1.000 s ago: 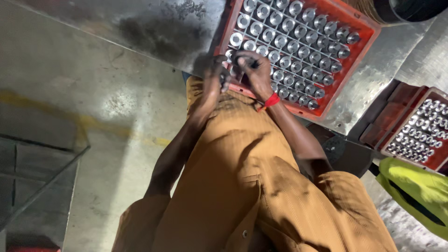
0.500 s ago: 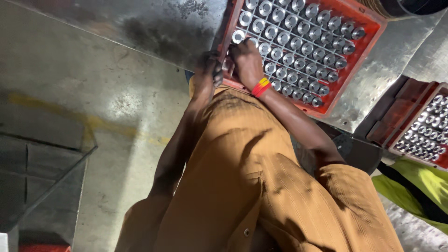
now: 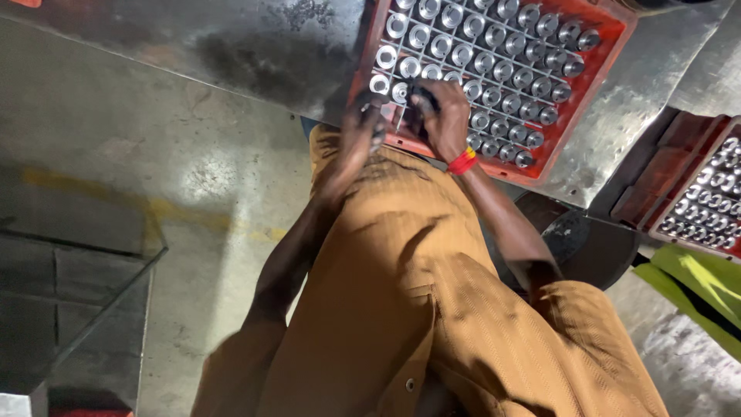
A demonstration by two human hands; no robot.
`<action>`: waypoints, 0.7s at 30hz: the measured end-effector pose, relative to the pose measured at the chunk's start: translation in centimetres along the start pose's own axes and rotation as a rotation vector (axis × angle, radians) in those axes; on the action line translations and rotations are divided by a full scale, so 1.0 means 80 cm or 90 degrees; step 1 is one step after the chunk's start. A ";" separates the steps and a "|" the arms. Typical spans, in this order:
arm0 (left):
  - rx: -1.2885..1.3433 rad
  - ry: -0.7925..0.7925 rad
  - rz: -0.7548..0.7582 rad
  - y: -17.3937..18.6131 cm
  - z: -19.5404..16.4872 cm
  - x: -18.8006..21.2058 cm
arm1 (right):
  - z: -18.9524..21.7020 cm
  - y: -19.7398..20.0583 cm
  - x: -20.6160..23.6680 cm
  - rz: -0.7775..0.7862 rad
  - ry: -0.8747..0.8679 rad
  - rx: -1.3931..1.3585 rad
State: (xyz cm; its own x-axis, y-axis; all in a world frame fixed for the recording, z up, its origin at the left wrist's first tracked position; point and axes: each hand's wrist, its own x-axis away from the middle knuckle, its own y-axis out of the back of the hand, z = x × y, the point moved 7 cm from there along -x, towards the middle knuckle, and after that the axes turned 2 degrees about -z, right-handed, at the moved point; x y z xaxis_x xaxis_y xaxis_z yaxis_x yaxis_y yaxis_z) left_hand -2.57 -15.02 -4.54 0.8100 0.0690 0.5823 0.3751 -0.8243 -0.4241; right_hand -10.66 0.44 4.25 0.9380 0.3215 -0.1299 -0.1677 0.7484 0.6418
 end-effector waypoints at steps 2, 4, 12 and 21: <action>0.063 0.029 -0.029 0.026 0.005 0.005 | 0.022 -0.006 -0.003 0.038 0.177 0.203; 0.079 0.021 -0.058 0.047 0.002 0.010 | 0.026 -0.022 -0.005 0.091 0.202 0.214; 0.035 -0.079 -0.051 0.038 -0.065 0.048 | 0.042 -0.052 -0.012 0.125 0.220 0.264; -0.033 -0.023 -0.004 -0.083 -0.125 -0.015 | -0.007 0.107 0.040 -0.197 -0.126 -0.019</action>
State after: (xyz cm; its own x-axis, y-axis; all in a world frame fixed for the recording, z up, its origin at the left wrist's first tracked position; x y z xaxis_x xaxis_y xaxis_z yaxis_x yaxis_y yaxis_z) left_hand -10.53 -15.21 4.52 0.8236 0.0935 0.5595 0.3573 -0.8515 -0.3837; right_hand -9.27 8.19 8.94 0.9858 -0.0395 -0.1632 0.1272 0.8101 0.5724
